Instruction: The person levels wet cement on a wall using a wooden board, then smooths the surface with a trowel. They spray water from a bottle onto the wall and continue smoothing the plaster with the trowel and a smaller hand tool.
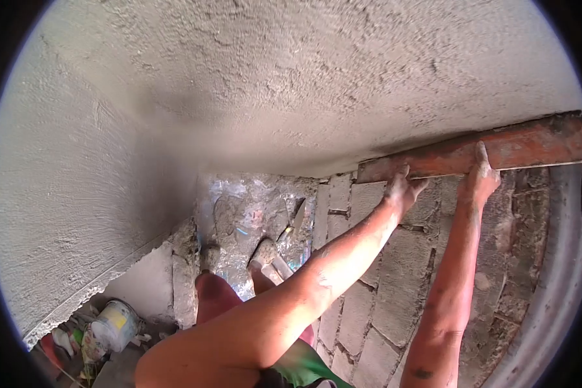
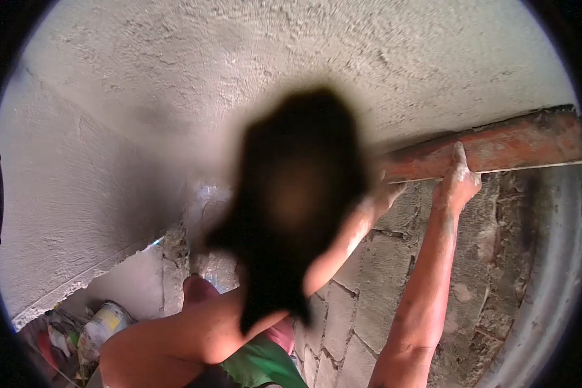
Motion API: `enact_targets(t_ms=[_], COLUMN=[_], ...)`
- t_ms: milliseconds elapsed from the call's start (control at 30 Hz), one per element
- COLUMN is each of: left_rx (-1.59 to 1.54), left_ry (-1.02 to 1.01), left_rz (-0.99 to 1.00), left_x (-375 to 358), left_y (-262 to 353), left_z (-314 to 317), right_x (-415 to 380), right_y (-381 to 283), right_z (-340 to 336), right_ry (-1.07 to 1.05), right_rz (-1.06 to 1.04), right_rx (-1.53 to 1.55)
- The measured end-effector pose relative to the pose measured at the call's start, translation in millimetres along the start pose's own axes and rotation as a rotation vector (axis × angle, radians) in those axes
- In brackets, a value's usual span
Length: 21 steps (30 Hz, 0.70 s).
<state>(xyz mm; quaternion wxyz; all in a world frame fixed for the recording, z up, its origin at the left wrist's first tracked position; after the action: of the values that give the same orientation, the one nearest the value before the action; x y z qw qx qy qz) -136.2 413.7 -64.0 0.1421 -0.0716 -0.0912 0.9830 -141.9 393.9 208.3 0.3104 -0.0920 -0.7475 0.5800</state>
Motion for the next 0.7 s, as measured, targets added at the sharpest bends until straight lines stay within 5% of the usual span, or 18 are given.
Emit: enact_targets(t_ms=[67, 200, 300, 467, 700], left_rx=[-0.027, 0.009, -0.313, -0.305, -0.201], left_ry=[0.109, 0.013, 0.381, 0.347, 0.327], left_rz=[0.138, 0.235, -0.026, 0.023, 0.105], left_x=[-8, -18, -41, -53, -79], left_y=[19, 63, 87, 130, 193], left_z=[1, -16, -29, -51, -79], right_x=[-19, -44, -58, -87, -135], right_y=[-3, 8, 23, 37, 17], right_z=[12, 34, 43, 60, 111], right_ry=[-0.018, -0.03, -0.023, -0.072, -0.105], right_rz=[-0.034, -0.105, -0.052, 0.081, -0.009], right_rx=[-0.104, -0.156, -0.063, -0.097, -0.013])
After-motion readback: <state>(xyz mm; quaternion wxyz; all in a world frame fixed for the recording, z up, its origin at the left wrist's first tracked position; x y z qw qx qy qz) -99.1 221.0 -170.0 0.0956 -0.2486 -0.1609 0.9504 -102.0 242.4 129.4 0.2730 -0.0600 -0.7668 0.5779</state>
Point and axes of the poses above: each hand's wrist, its own x-axis towards the middle knuckle, its own z-axis out of the palm, y = z × x, the point moved 6 cm from there along x, towards the middle knuckle, and after that the axes turned 2 degrees about -y, right-handed, at the moved point
